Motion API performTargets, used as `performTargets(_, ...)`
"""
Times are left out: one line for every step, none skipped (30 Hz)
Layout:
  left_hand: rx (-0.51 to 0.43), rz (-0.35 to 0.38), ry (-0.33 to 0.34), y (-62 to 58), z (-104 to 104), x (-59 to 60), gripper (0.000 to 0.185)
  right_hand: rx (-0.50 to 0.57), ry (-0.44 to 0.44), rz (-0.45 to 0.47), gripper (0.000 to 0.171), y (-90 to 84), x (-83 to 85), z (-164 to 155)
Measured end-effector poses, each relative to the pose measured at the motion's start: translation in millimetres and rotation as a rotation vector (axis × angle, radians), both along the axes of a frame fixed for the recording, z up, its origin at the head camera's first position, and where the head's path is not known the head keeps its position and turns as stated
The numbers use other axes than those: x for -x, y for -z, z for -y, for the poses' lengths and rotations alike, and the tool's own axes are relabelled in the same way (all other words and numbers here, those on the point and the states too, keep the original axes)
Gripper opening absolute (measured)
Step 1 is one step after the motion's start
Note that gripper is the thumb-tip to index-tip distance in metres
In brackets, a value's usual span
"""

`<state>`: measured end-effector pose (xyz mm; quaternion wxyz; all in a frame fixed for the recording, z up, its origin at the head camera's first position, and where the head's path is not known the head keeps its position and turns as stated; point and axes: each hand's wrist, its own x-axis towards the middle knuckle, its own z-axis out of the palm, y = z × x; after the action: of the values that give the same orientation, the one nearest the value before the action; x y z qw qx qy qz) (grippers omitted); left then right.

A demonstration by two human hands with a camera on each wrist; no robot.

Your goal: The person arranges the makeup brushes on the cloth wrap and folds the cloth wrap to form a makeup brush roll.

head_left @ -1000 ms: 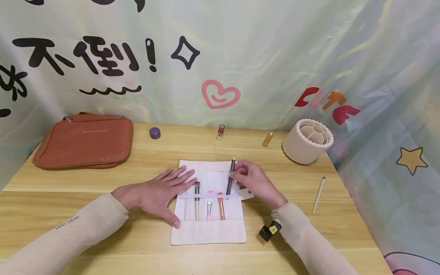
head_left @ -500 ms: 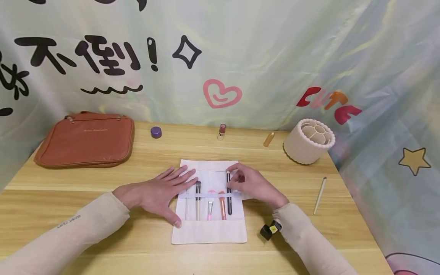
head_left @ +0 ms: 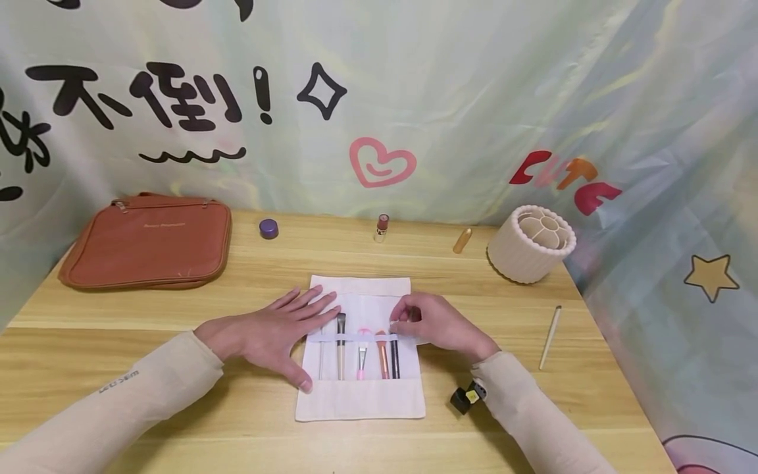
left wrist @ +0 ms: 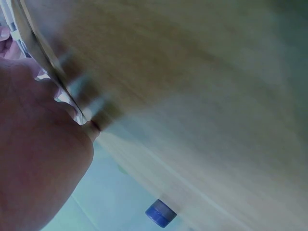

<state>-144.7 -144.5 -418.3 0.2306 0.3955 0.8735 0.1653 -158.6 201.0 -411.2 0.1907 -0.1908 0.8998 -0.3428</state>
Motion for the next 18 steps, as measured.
performTargets(-0.001, 0.002, 0.0, -0.1, 0, -0.2, 0.132, 0.0, -0.012, -0.004, 0.007, 0.3, -0.1, -1)
performTargets(-0.003, 0.005, 0.0, -0.3, 0, -0.4, 0.132, 0.003, -0.024, -0.005, 0.007, 0.5, -0.3, -2)
performTargets(-0.004, 0.007, 0.0, -0.5, 0, -0.6, 0.132, 0.008, -0.034, -0.004, 0.007, 0.7, -0.6, -2)
performTargets(-0.006, 0.01, -0.001, -0.8, 0, -0.9, 0.131, 0.015, -0.044, -0.006, 0.007, 0.9, -0.9, -3)
performTargets(-0.007, 0.011, 0.0, -1.1, 0, -1.2, 0.131, 0.022, -0.053, -0.006, 0.006, 1.0, -1.3, -4)
performTargets(-0.008, 0.013, 0.0, -1.3, 0, -1.4, 0.131, 0.028, -0.059, -0.007, 0.006, 1.0, -1.7, -4)
performTargets(-0.008, 0.015, -0.001, -1.7, 0, -1.5, 0.131, 0.033, -0.064, -0.008, 0.005, 1.1, -2.0, -5)
performTargets(-0.008, 0.014, -0.001, -1.9, 0, -1.6, 0.131, 0.036, -0.068, -0.013, 0.005, 1.1, -2.2, -5)
performTargets(-0.007, 0.013, -0.001, -2.1, 0, -1.7, 0.131, 0.04, -0.072, -0.02, 0.005, 1.0, -2.4, -5)
performTargets(-0.006, 0.011, -0.001, -2.3, 0, -1.7, 0.131, 0.042, -0.076, -0.025, 0.005, 0.9, -2.7, -5)
performTargets(-0.004, 0.01, 0.0, -2.4, 0, -1.6, 0.131, 0.044, -0.078, -0.029, 0.005, 0.8, -2.9, -5)
performTargets(-0.003, 0.009, 0.001, -2.5, 0, -1.6, 0.131, 0.046, -0.079, -0.033, 0.005, 0.8, -3.1, -5)
performTargets(-0.003, 0.007, 0.003, -2.5, 0, -1.5, 0.131, 0.048, -0.078, -0.034, 0.005, 0.5, -3.4, -6)
performTargets(-0.003, 0.006, 0.004, -2.5, -1, -1.5, 0.131, 0.048, -0.076, -0.037, 0.005, 0.3, -3.8, -7)
performTargets(-0.004, 0.005, 0.006, -2.5, -1, -1.4, 0.131, 0.053, -0.07, -0.036, 0.005, 0.0, -4.3, -8)
performTargets(-0.004, 0.003, 0.007, -2.6, 0, -1.4, 0.131, 0.061, -0.058, -0.033, 0.007, -0.5, -4.7, -10)
performTargets(-0.006, 0.003, 0.008, -2.7, 0, -1.3, 0.131, 0.071, -0.044, -0.034, 0.008, -1.0, -4.9, -12)
performTargets(-0.007, 0.003, 0.007, -3.0, 0, -1.3, 0.131, 0.082, -0.027, -0.035, 0.011, -1.6, -5.1, -15)
